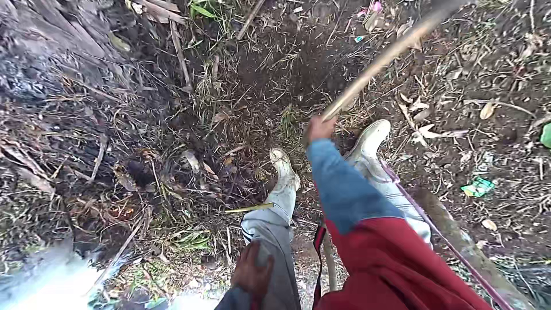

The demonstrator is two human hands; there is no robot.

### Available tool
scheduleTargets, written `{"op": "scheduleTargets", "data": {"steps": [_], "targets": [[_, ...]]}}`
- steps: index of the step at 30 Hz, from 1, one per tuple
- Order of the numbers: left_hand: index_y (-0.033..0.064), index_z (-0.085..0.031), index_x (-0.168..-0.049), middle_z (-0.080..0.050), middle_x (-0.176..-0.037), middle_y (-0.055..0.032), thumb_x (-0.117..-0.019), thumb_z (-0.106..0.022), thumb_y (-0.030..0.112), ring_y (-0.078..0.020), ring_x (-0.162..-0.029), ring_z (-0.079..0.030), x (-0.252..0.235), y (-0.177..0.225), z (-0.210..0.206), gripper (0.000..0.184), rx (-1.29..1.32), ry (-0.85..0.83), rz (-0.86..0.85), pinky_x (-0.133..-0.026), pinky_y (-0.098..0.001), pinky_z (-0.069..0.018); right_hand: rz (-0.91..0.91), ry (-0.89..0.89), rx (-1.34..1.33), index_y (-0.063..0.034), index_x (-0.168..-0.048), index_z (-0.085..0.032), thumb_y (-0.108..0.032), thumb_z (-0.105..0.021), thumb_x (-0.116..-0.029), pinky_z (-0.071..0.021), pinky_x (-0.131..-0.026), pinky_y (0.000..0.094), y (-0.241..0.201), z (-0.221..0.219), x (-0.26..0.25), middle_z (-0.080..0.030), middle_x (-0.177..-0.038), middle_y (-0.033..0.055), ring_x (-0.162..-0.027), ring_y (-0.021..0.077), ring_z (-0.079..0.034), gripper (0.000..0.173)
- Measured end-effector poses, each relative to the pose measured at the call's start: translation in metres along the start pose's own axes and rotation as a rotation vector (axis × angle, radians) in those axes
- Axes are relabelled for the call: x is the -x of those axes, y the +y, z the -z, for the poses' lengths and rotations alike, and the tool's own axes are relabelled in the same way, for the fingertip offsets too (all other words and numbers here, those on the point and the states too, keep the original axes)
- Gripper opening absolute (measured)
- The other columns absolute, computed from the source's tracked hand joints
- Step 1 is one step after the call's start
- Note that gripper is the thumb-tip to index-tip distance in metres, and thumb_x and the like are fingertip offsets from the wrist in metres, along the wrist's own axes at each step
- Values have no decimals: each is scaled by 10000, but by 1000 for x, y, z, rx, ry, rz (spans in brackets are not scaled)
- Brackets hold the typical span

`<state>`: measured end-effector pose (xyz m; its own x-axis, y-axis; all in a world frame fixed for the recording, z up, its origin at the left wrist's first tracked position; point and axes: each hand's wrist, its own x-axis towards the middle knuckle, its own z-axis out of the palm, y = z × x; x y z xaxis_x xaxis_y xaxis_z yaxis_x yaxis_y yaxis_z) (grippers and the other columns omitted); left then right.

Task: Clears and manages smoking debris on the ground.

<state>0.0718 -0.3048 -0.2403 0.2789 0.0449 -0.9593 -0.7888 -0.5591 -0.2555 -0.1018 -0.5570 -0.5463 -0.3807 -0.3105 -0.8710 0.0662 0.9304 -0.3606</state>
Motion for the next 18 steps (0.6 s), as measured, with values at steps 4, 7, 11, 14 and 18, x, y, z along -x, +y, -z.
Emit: {"op": "scheduleTargets", "data": {"steps": [4, 7, 11, 14, 18], "targets": [[204, -540, -1502, -522, -1544, -92, -902, -599, 665, -282, -1407, -517, 2, 6, 3, 759, 14, 27, -14, -1135, -518, -451, -144, -405, 691, -88, -1575, -315, -229, -707, -925, -577, -879, 615, 126, 64, 68, -668, -1232, 258, -1034, 407, -702, 772], [203, -523, -1515, -492, -1570, -96, -918, -590, 662, -292, -1413, -512, 13, 7, 0, 756, -7, -32, -10, -1130, -526, -451, -269, -358, 581, -73, -1561, -311, -165, -711, -913, -608, -765, 550, 122, 106, 115, -670, -1159, 240, -879, 352, -717, 767], [209, -571, -1472, -519, -1547, -94, -905, -616, 644, -316, -1398, -523, 7, 14, 4, 717, 4, 6, -11, -1092, -563, -475, -199, -89, 239, -45, -1541, -262, -119, -656, -922, -577, -610, 501, 55, 88, 89, -638, -990, 231, -671, 305, -646, 737], [218, -550, -1488, -509, -1556, -88, -911, -588, 666, -305, -1409, -514, 13, 7, -2, 730, 10, -15, -1, -1106, -551, -470, -231, 48, 211, -124, -1584, -174, -171, -672, -955, -590, -659, 525, 43, 72, 85, -647, -1038, 238, -725, 330, -676, 804], [217, -529, -1503, -495, -1567, -95, -919, -590, 657, -322, -1404, -517, 15, 12, -8, 734, 74, -28, -6, -1096, -568, -472, -282, -309, 811, -20, -1569, -300, -282, -643, -993, -570, -930, 590, 103, 114, 188, -664, -1245, 270, -1070, 398, -700, 720]]}}
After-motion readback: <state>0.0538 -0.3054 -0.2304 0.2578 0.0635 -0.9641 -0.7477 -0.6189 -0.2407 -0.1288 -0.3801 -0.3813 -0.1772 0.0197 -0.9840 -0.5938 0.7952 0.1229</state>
